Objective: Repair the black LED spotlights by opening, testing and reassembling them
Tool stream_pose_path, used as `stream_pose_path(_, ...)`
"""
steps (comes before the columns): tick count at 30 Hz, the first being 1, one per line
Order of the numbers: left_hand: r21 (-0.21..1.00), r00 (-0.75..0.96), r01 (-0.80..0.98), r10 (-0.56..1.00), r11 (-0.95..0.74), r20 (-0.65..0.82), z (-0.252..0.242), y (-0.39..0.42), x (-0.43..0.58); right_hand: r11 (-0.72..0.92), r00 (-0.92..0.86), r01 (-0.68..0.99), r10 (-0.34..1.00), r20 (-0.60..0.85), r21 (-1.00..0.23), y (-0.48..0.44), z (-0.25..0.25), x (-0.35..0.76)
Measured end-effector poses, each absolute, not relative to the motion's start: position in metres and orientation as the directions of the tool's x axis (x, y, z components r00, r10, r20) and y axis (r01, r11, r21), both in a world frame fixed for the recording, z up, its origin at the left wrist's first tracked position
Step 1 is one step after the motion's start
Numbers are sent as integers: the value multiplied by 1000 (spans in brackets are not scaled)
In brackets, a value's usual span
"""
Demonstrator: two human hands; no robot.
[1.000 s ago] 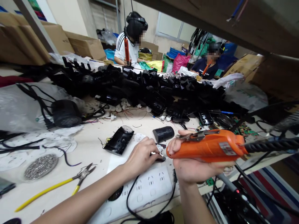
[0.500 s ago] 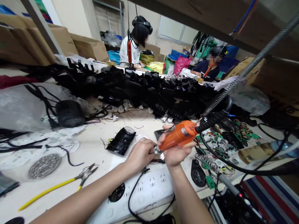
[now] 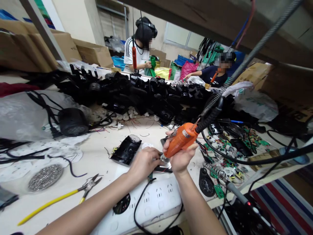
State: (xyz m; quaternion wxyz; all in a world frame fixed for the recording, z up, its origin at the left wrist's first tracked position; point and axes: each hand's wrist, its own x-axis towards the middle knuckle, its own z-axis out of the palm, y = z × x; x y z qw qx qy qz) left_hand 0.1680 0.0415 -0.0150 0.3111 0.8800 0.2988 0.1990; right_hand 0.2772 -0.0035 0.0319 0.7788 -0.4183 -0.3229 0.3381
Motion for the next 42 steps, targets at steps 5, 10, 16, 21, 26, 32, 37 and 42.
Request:
stream_pose_path(5,625,793,323,564,-711,232,-14,44,164,469,579,-281,778,242,-837,-14,43,280)
stream_pose_path(10,599,804,312,540,-738,246,-16,44,167,501,611,-237,743,273,-832,-20,46,287)
stream_pose_path(16,592,748,388,617,-707,247,-21,40,164,382,753,241,507,420,-892,-12,24,326)
stream_pose_path(21,541,867,257,439,-801,237,-25,28,161,195,748,437,463,476,-878,-26,20,355)
stream_pose_path(26,523,895,289,420,-802,149,-25,26,160,30,706,609,434,559,-792,-58,15,334)
stream_pose_path(32,497,909,289,398,-818,126,-18,29,160,-12,210,841,928,307,-541,-62,-18,305)
stream_pose_path(37,475,915,317,396,-821,73,-13,25,163,-13,273,826,884,380,-563,-68,-18,304)
stream_pose_path(42,531,919,279,384,-800,96,-13,31,159,63,204,767,919,336,-638,-91,-3,302)
